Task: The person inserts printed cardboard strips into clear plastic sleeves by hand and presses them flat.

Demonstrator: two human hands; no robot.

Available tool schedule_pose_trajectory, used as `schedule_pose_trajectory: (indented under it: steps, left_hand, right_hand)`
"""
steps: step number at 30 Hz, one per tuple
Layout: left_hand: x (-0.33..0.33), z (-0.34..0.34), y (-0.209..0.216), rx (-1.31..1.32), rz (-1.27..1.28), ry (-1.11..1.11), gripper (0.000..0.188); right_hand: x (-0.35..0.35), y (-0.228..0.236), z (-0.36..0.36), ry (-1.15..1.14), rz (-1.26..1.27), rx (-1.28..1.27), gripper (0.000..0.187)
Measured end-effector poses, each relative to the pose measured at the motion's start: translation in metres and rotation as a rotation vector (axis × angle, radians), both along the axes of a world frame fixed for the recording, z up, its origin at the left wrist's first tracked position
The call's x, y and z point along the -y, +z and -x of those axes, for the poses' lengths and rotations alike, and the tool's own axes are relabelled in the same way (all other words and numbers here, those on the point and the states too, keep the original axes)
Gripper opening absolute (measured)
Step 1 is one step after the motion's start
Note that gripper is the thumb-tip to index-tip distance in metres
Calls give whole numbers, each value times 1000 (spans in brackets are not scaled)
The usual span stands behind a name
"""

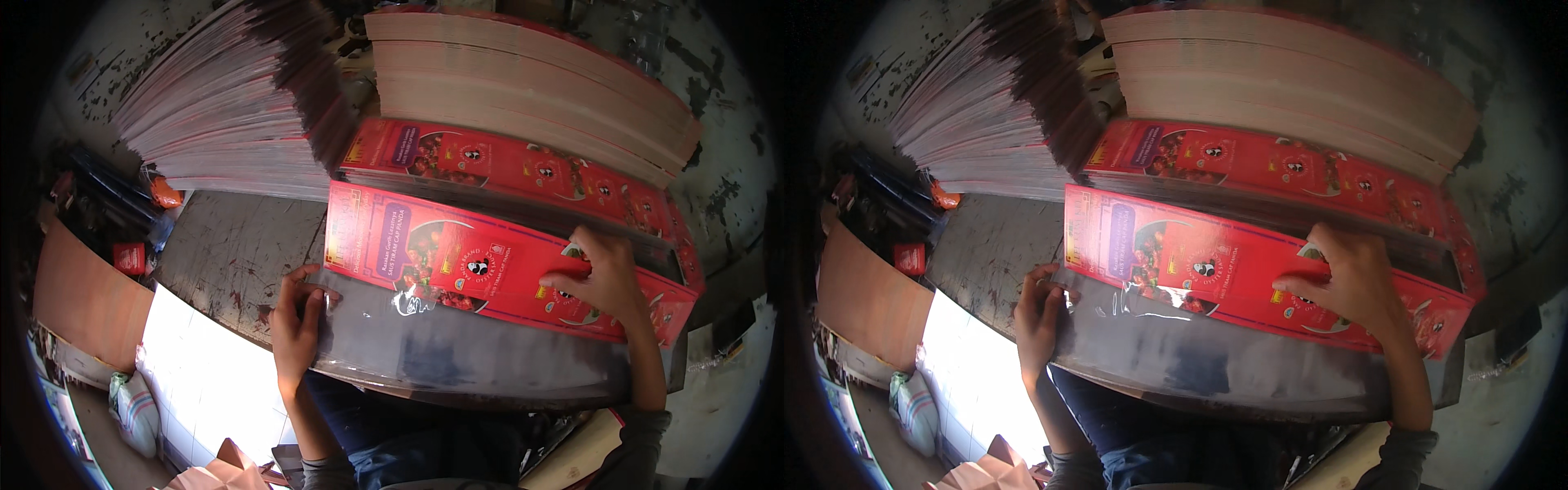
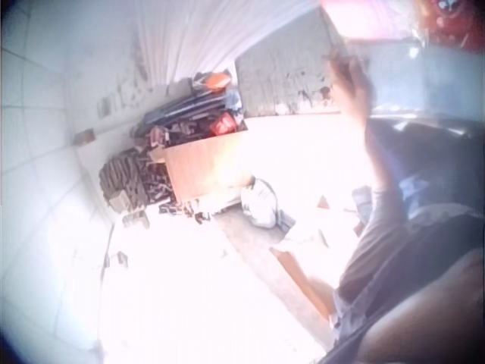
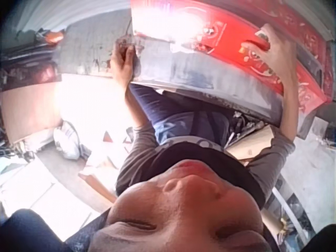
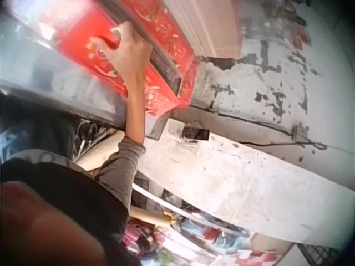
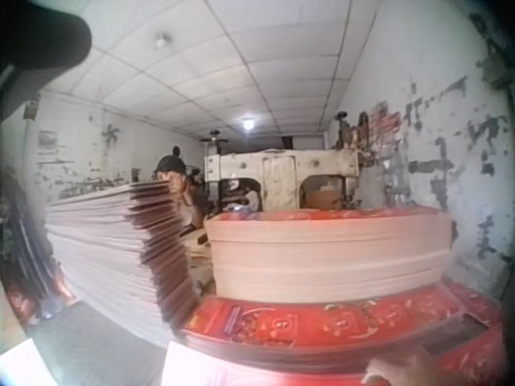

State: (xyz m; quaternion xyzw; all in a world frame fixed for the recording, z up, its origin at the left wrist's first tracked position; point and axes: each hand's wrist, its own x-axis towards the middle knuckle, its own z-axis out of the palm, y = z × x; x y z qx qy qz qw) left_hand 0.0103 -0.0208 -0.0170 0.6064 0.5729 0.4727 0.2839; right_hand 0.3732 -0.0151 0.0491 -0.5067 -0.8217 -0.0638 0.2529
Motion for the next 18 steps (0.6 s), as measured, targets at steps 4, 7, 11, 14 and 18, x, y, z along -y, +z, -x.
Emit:
schedule_pose_trajectory:
  steps: [4, 7, 11, 14, 18]
  left_hand:
    - [-1, -2, 2, -90, -12, 17, 30]
    - [1, -4, 3, -71, -26, 33, 32]
    - [1, -1, -1, -67, -38, 24, 36]
    - [2, -2, 0, -67, -34, 22, 36]
    - [0, 0, -5, -48, -50, 1, 36]
  right_hand:
    - [0, 1, -1, 1, -23, 0, 46]
    - [0, -1, 0, -9, -2, 10, 45]
    - [-4, -6, -3, 9, 22, 17, 45]
    - [-6, -7, -3, 23, 29, 28, 46]
    - [-9, -11, -7, 9, 79, 15, 47]
